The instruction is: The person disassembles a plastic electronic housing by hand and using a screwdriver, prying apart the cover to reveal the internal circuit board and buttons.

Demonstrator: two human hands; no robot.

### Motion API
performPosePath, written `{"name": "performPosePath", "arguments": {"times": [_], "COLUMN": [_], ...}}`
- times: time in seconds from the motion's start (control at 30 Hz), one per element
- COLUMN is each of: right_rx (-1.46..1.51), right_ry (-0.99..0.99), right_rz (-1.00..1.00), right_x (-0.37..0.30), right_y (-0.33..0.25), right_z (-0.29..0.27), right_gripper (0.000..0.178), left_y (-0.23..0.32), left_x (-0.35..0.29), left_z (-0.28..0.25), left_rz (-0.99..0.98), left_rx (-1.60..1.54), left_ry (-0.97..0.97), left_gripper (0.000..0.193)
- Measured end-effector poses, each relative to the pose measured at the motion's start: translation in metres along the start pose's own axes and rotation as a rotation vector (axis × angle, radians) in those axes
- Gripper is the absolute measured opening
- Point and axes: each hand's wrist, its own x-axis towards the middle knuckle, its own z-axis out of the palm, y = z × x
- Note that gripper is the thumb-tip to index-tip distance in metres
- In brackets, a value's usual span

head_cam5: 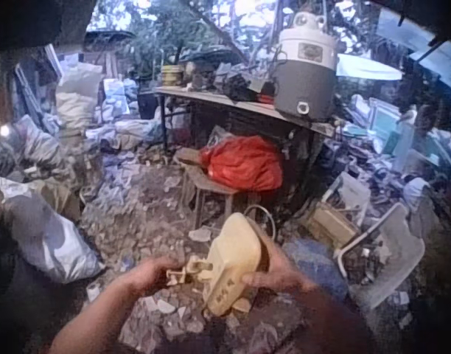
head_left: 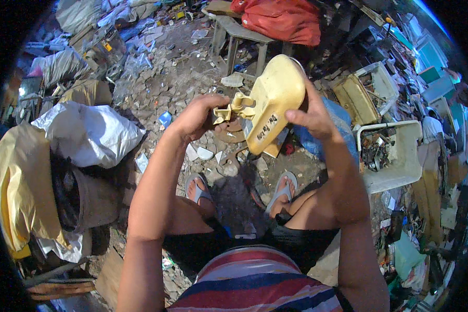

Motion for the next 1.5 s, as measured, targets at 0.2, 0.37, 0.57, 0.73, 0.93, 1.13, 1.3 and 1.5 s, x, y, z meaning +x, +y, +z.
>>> {"name": "performPosePath", "arguments": {"times": [0.2, 0.37, 0.57, 0.73, 0.93, 1.13, 1.3, 1.5], "right_rx": [0.091, 0.031, -0.029, -0.131, -0.087, -0.779, -0.897, -0.898], "right_ry": [-0.014, 0.082, 0.063, 0.001, 0.222, -0.044, -0.242, -0.195], "right_rz": [0.102, 0.029, 0.24, 0.401, 0.471, 1.033, 1.229, 1.238], "right_x": [0.0, 0.001, 0.015, 0.04, 0.027, -0.172, -0.236, -0.234], "right_y": [-0.008, 0.002, 0.029, 0.063, 0.203, 0.339, 0.36, 0.385], "right_z": [0.008, 0.014, 0.013, 0.017, 0.01, 0.073, 0.095, 0.094], "right_gripper": [0.109, 0.092, 0.078, 0.073, 0.065, 0.067, 0.074, 0.067], "left_y": [0.005, 0.008, 0.01, -0.028, -0.049, -0.182, -0.207, -0.247], "left_x": [-0.007, -0.011, -0.018, 0.006, 0.03, 0.081, 0.124, 0.174], "left_z": [0.018, 0.024, 0.041, 0.024, -0.027, -0.124, -0.133, -0.138], "left_rz": [-0.136, -0.03, 0.455, 0.192, 0.014, 0.059, -0.04, -0.307], "left_rx": [-0.162, 0.039, 0.934, 1.129, 0.992, 0.894, 0.504, 0.66], "left_ry": [-0.023, 0.035, -0.159, -0.028, 0.061, 0.221, 0.283, 0.453], "left_gripper": [0.033, 0.038, 0.07, 0.077, 0.05, 0.022, 0.041, 0.072]}}
